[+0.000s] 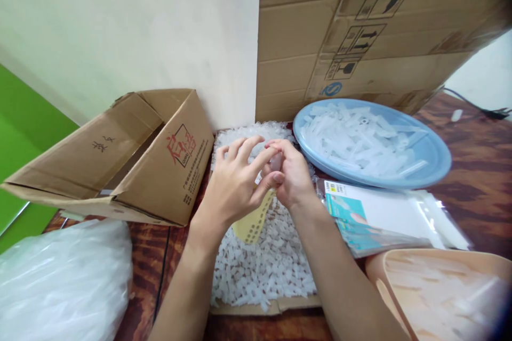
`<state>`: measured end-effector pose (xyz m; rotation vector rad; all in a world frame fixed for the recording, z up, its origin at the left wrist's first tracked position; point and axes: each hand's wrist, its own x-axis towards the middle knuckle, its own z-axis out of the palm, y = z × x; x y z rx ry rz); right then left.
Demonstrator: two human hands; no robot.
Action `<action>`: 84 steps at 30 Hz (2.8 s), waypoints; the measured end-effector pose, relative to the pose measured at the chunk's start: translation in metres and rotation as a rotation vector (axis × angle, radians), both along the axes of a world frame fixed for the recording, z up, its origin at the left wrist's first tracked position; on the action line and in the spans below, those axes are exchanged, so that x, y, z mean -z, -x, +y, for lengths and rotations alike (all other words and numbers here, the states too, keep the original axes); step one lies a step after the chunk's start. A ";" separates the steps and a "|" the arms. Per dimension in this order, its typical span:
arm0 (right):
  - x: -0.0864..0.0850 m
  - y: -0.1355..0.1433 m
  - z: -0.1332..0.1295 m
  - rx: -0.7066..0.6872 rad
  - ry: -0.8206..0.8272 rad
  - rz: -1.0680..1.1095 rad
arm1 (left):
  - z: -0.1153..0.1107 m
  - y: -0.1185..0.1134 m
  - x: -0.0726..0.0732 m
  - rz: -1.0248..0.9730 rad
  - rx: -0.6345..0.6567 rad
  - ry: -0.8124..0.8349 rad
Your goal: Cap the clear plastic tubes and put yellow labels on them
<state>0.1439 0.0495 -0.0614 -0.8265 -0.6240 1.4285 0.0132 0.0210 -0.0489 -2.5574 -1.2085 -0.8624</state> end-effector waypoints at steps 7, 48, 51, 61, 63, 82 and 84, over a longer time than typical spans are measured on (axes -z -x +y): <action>0.002 -0.004 -0.002 0.012 -0.012 -0.067 | 0.001 0.005 -0.002 0.018 0.038 -0.134; -0.023 0.001 -0.019 -0.143 -0.058 -0.293 | -0.001 0.035 -0.021 -0.078 -0.224 0.017; -0.040 -0.025 -0.040 -0.018 -0.092 -0.572 | 0.001 0.041 -0.017 0.039 -0.240 0.276; 0.002 -0.191 -0.183 0.227 0.350 -1.672 | 0.008 0.040 0.035 0.121 -0.210 0.982; 0.005 -0.207 -0.168 0.241 0.325 -1.753 | 0.010 0.041 0.040 0.126 -0.244 0.971; 0.002 -0.162 0.059 0.102 0.233 -1.720 | 0.018 0.047 0.046 0.129 -0.220 1.182; -0.008 -0.163 0.058 0.189 0.221 -1.734 | 0.020 0.051 0.052 0.062 -0.199 1.145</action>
